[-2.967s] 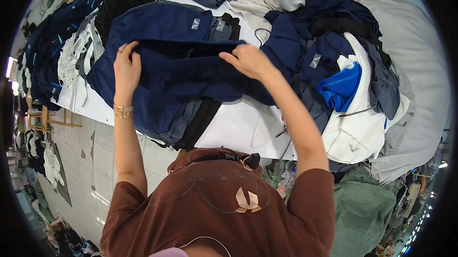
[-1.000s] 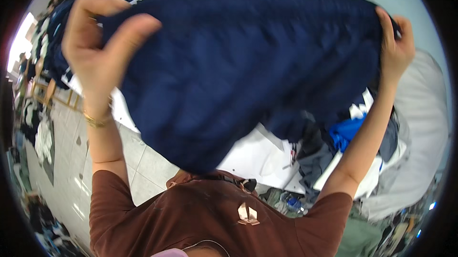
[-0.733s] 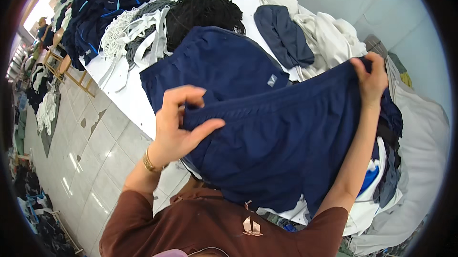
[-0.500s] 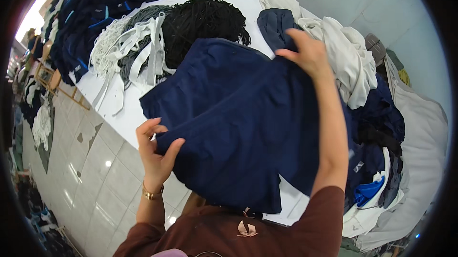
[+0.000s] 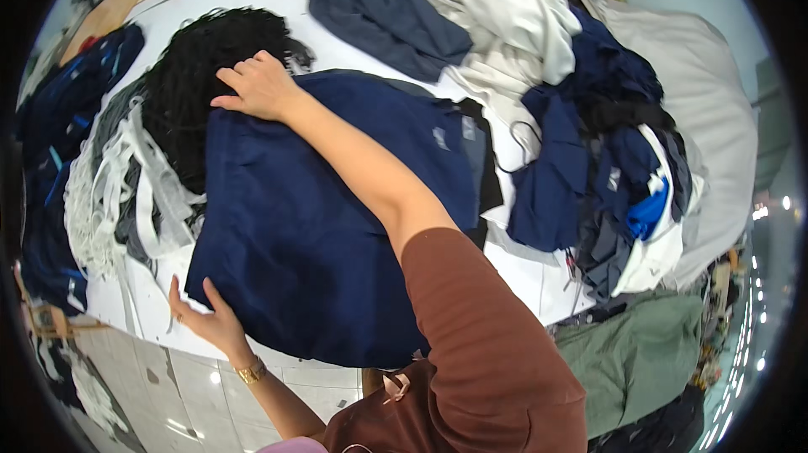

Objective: Inspecting and sorting various garments on a large work table in a textile environment.

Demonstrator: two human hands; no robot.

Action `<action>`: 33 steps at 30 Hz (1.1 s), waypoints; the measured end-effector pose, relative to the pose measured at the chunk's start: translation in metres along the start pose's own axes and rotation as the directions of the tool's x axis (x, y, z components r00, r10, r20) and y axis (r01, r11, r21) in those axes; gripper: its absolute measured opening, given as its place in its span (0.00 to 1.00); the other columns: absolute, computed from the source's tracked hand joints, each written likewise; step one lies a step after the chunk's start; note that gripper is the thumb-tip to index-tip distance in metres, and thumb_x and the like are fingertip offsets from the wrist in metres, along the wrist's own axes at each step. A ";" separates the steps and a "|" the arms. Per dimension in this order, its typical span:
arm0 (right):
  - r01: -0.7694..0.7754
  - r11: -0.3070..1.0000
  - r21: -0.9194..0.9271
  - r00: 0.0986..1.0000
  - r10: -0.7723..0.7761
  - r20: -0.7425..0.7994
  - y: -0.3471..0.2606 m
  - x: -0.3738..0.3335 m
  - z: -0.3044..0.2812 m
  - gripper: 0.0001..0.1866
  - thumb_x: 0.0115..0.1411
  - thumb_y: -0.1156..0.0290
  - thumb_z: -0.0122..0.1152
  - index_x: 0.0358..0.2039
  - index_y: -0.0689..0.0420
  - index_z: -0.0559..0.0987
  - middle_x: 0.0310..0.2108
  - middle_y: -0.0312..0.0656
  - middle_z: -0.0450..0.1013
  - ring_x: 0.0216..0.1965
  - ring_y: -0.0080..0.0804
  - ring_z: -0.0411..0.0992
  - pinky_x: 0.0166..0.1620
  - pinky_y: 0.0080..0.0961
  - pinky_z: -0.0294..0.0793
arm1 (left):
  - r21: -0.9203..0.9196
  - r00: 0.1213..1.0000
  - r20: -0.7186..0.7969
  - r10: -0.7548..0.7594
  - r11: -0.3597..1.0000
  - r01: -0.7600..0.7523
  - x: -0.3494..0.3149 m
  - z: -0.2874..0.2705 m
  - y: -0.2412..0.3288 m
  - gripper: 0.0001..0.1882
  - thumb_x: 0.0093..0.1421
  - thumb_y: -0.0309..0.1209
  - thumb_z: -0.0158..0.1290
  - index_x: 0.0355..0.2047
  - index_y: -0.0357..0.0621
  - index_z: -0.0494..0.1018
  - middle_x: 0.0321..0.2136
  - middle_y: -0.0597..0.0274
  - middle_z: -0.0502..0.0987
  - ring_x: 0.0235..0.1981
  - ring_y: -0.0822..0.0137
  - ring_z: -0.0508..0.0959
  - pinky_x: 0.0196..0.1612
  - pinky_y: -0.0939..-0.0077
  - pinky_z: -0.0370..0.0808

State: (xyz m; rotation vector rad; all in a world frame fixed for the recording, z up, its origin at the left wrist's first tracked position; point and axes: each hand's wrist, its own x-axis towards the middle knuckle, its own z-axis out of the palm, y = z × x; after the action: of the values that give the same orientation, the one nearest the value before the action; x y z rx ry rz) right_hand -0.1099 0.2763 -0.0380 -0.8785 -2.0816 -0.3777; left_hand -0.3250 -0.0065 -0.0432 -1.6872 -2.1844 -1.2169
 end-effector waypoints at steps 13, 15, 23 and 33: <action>-0.612 0.419 -0.671 0.730 0.626 -0.275 0.018 -0.273 -0.439 0.16 0.45 0.71 0.63 0.38 0.55 0.76 0.38 0.44 0.72 0.44 0.44 0.68 0.47 0.39 0.64 | 0.109 0.038 -0.994 -0.102 -0.950 0.292 0.019 -0.098 0.297 0.13 0.56 0.33 0.54 0.37 0.42 0.65 0.32 0.55 0.75 0.37 0.72 0.76 0.28 0.72 0.73; -0.612 0.169 -0.772 0.708 0.552 -0.441 0.024 -0.292 -0.499 0.21 0.45 0.67 0.63 0.42 0.54 0.75 0.44 0.48 0.69 0.48 0.46 0.65 0.49 0.42 0.62 | 0.316 0.077 -0.934 -0.348 -0.710 0.629 -0.006 -0.144 0.319 0.14 0.55 0.34 0.55 0.37 0.43 0.64 0.30 0.56 0.75 0.36 0.75 0.76 0.25 0.74 0.73; -0.781 -0.402 -0.479 0.242 0.511 -0.825 0.079 -0.394 -0.667 0.24 0.51 0.56 0.62 0.47 0.52 0.76 0.50 0.54 0.68 0.56 0.53 0.62 0.54 0.46 0.63 | -0.550 0.657 -0.696 0.290 -0.804 -0.227 -0.119 -0.168 0.308 0.09 0.48 0.17 0.56 0.24 0.41 0.67 0.18 0.65 0.74 0.17 0.73 0.75 0.15 0.82 0.71; -0.745 0.666 0.039 0.532 0.627 -0.569 0.101 -0.233 -0.755 0.18 0.60 0.57 0.60 0.35 0.63 0.79 0.27 0.30 0.74 0.29 0.18 0.68 0.33 0.19 0.67 | -0.619 0.544 -0.718 0.435 -0.756 -0.212 -0.154 -0.184 0.372 0.05 0.55 0.25 0.52 0.25 0.38 0.67 0.18 0.61 0.76 0.16 0.72 0.76 0.15 0.82 0.73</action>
State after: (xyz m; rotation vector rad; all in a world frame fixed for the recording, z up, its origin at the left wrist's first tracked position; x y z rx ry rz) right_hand 0.4941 -0.1632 0.2378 -1.4562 -1.0377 -0.3510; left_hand -0.0152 -0.2229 0.1871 -2.3813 1.3167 -2.5509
